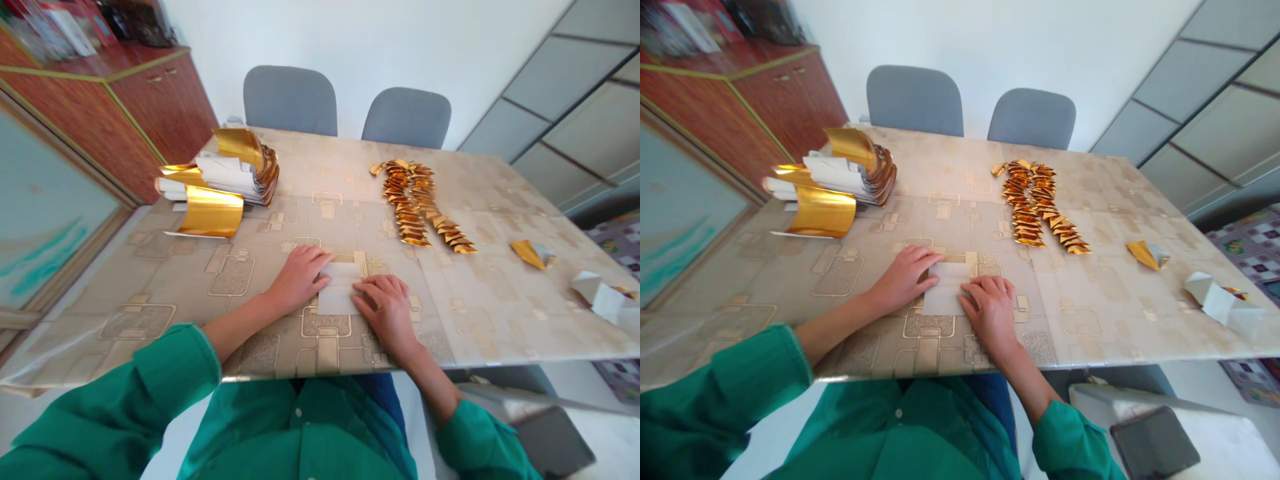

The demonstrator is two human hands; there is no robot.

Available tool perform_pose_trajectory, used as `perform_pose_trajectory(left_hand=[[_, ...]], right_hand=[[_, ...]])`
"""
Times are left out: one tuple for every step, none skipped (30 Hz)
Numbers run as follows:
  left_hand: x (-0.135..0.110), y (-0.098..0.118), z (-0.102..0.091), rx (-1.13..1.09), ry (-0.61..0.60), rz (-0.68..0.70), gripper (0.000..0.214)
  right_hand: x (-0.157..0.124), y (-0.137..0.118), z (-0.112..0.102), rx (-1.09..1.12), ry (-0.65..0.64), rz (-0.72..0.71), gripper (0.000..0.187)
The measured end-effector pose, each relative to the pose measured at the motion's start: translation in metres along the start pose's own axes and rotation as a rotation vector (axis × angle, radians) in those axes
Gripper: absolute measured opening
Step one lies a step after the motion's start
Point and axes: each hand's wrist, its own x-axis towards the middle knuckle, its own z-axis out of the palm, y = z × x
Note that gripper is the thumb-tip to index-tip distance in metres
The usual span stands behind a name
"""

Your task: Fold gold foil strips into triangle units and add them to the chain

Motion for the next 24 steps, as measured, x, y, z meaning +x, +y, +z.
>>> perform_pose_trajectory(left_hand=[[-0.001, 0.0, 0.001, -0.011, 0.003, 0.0, 0.032], [-0.003, 0.001, 0.001, -0.024, 0.009, -0.001, 0.028], [-0.003, 0.001, 0.001, -0.04, 0.018, -0.005, 0.024], [-0.004, 0.002, 0.002, -0.058, 0.029, -0.012, 0.019], [-0.005, 0.002, 0.002, -0.077, 0.041, -0.021, 0.015], [-0.005, 0.003, 0.003, -0.097, 0.054, -0.031, 0.013], [-0.005, 0.003, 0.004, -0.117, 0.065, -0.038, 0.011], [-0.004, 0.004, 0.005, -0.138, 0.074, -0.042, 0.011], [-0.004, 0.004, 0.006, -0.158, 0.085, -0.045, 0.013], [-0.004, 0.005, 0.007, -0.174, 0.098, -0.047, 0.016], [-0.004, 0.005, 0.008, -0.187, 0.112, -0.045, 0.019], [-0.004, 0.006, 0.009, -0.196, 0.125, -0.039, 0.022], [-0.005, 0.006, 0.009, -0.202, 0.135, -0.028, 0.025], [-0.006, 0.006, 0.01, -0.204, 0.141, -0.01, 0.027], [-0.007, 0.007, 0.009, -0.204, 0.136, 0.017, 0.027], [-0.008, 0.007, 0.009, -0.202, 0.124, 0.048, 0.026], [-0.01, 0.008, 0.008, -0.198, 0.107, 0.078, 0.024], [-0.011, 0.008, 0.008, -0.193, 0.086, 0.104, 0.021], [-0.013, 0.009, 0.007, -0.189, 0.064, 0.124, 0.021], [-0.014, 0.009, 0.006, -0.183, 0.047, 0.135, 0.022], [-0.015, 0.01, 0.005, -0.174, 0.037, 0.139, 0.025], [-0.015, 0.01, 0.005, -0.158, 0.029, 0.146, 0.026], [-0.016, 0.01, 0.005, -0.133, 0.021, 0.164, 0.025], [-0.016, 0.01, 0.005, -0.102, 0.013, 0.189, 0.021]], right_hand=[[0.0, 0.001, 0.001, 0.015, -0.003, 0.015, 0.013], [0.0, 0.001, 0.002, 0.028, -0.002, 0.027, 0.013], [-0.001, 0.002, 0.002, 0.04, 0.001, 0.036, 0.014], [-0.001, 0.002, 0.003, 0.049, 0.007, 0.042, 0.014], [-0.001, 0.002, 0.003, 0.054, 0.013, 0.046, 0.014], [-0.001, 0.001, 0.003, 0.055, 0.017, 0.047, 0.014], [-0.001, 0.001, 0.004, 0.052, 0.019, 0.046, 0.014], [-0.001, 0.0, 0.003, 0.047, 0.02, 0.045, 0.014], [-0.001, 0.0, 0.003, 0.042, 0.02, 0.044, 0.014], [-0.001, 0.0, 0.003, 0.038, 0.02, 0.044, 0.014], [-0.001, 0.0, 0.003, 0.035, 0.021, 0.044, 0.014], [0.0, 0.0, 0.003, 0.032, 0.021, 0.043, 0.015], [0.0, 0.0, 0.003, 0.028, 0.021, 0.042, 0.015], [0.0, 0.0, 0.003, 0.022, 0.02, 0.038, 0.015], [0.0, 0.001, 0.003, 0.013, 0.021, 0.033, 0.015], [0.0, 0.001, 0.003, 0.006, 0.024, 0.026, 0.015], [0.0, 0.001, 0.003, 0.001, 0.027, 0.018, 0.015], [0.0, 0.001, 0.003, -0.001, 0.028, 0.011, 0.015], [0.0, 0.001, 0.003, 0.0, 0.031, 0.005, 0.015], [0.001, 0.0, 0.003, 0.002, 0.032, 0.001, 0.014], [0.001, 0.0, 0.002, 0.004, 0.032, 0.0, 0.014], [0.001, 0.0, 0.002, 0.004, 0.029, -0.001, 0.013], [0.001, -0.001, 0.002, 0.0, 0.027, 0.0, 0.013], [0.001, -0.001, 0.001, -0.005, 0.026, 0.001, 0.012]])
